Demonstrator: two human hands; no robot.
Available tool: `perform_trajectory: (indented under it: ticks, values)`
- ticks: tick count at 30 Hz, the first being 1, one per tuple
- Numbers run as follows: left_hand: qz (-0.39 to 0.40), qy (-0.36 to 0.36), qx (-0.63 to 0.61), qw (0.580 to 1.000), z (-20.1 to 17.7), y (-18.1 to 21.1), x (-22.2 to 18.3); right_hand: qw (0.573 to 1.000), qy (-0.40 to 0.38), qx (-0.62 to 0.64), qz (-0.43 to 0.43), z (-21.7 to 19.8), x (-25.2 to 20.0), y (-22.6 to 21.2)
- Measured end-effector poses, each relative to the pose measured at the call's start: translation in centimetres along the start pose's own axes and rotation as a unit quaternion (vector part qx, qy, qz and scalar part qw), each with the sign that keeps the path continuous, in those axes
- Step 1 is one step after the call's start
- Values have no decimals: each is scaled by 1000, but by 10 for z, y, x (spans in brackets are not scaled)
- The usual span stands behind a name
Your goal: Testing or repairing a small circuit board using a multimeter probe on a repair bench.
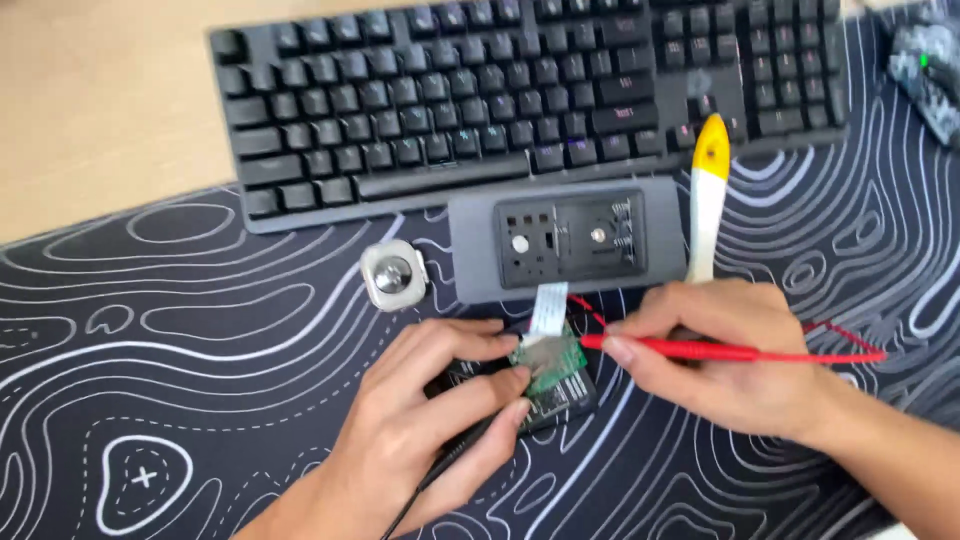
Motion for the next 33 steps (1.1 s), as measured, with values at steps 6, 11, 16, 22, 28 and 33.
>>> perform_trajectory:
  ticks: [6, 11, 16, 22, 28, 33]
  values:
    - [14, -17, -3, 1000, -1, 2, 1, 1000, 21, -1, -17, -3, 0, -5]
    - [20, -2, 5, 1000, -1, 0, 0, 1000, 18, -7, -21, -2, 0, -3]
    - [0, -1, 1, 1000, 3, -4, -4, 999, 24, 28, -34, -3, 0, -10]
    - [5, -7, -3, 1000, 4, -4, -6, 989, 62, -25, -132, -8, 1, -33]
    - [-3, 5, -1, 1000, 3, -6, -6, 991, 46, 22, -127, -9, 7, -30]
    - [5, -4, 6, 1000, 3, -4, -5, 993, 40, 28, -111, -7, 5, -25]
Point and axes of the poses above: each hand's wrist, its own x-axis towards the middle knuckle, its own z-axis out of the palm, y = z × x, the point moved 10 cm from there along x, towards the middle knuckle, and after that the axes turned 11 degrees about -x, right-handed, at the moved point
